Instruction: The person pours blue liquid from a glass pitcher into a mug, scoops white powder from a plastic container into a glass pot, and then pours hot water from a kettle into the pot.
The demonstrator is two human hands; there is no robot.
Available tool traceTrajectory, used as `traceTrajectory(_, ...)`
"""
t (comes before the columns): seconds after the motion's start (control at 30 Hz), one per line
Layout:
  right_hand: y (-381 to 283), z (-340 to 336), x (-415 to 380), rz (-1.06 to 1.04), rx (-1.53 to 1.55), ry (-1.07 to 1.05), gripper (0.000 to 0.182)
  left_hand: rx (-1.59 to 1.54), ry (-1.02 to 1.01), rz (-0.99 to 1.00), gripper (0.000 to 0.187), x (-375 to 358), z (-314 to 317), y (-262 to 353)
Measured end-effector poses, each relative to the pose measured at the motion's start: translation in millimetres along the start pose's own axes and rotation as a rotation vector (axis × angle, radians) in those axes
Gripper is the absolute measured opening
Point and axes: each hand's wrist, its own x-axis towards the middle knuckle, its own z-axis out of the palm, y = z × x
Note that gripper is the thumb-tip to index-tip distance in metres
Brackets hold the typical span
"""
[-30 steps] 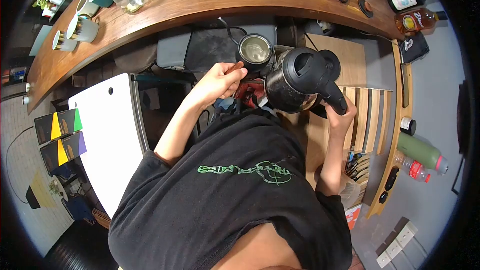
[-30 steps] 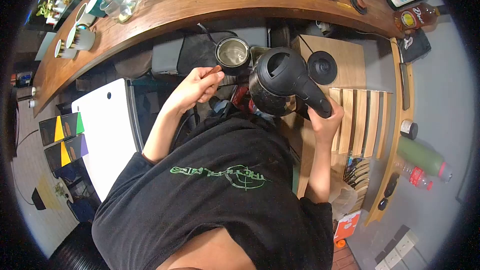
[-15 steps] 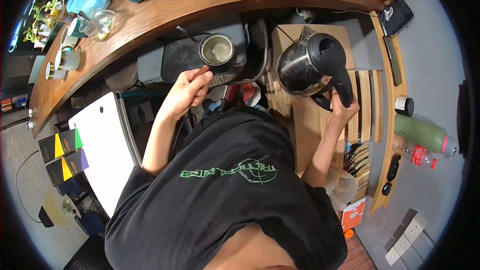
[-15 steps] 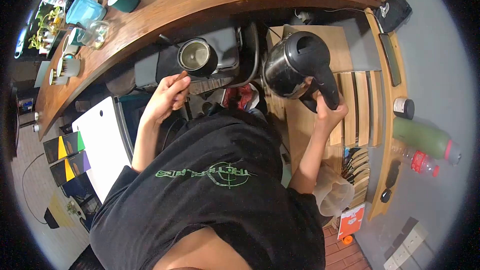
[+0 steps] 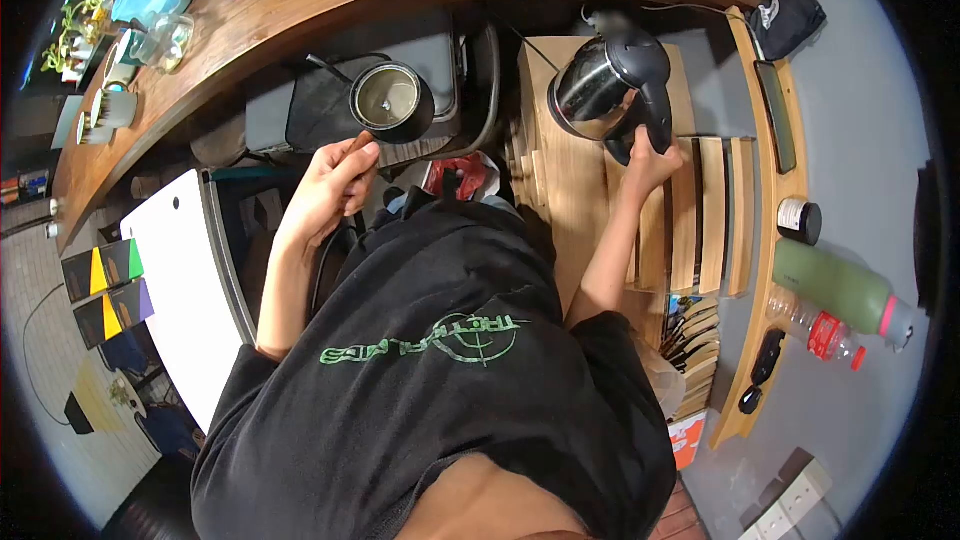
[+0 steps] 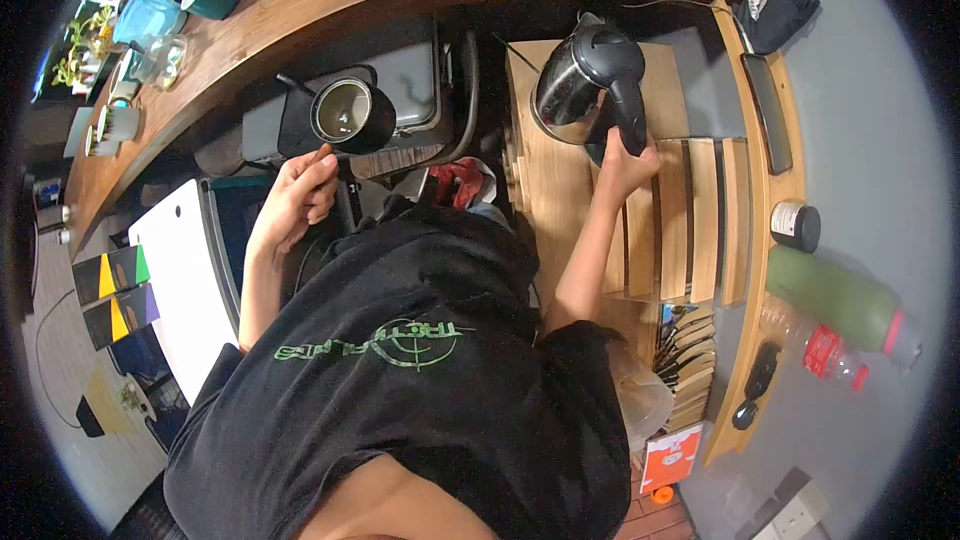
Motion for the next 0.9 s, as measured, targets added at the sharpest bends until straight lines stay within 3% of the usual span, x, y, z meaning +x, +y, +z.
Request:
traceTrajectory(0.43,39,10,11,0.046,-0.009,0.016,0.021,0.004,0.124,0.001,0.024,-12,-1,-14)
traceTrajectory(0.9,62,1,1,-0.098,0.0,-0.004,0.008,-0.005,0.073,-0.007,0.022,-6,8,4)
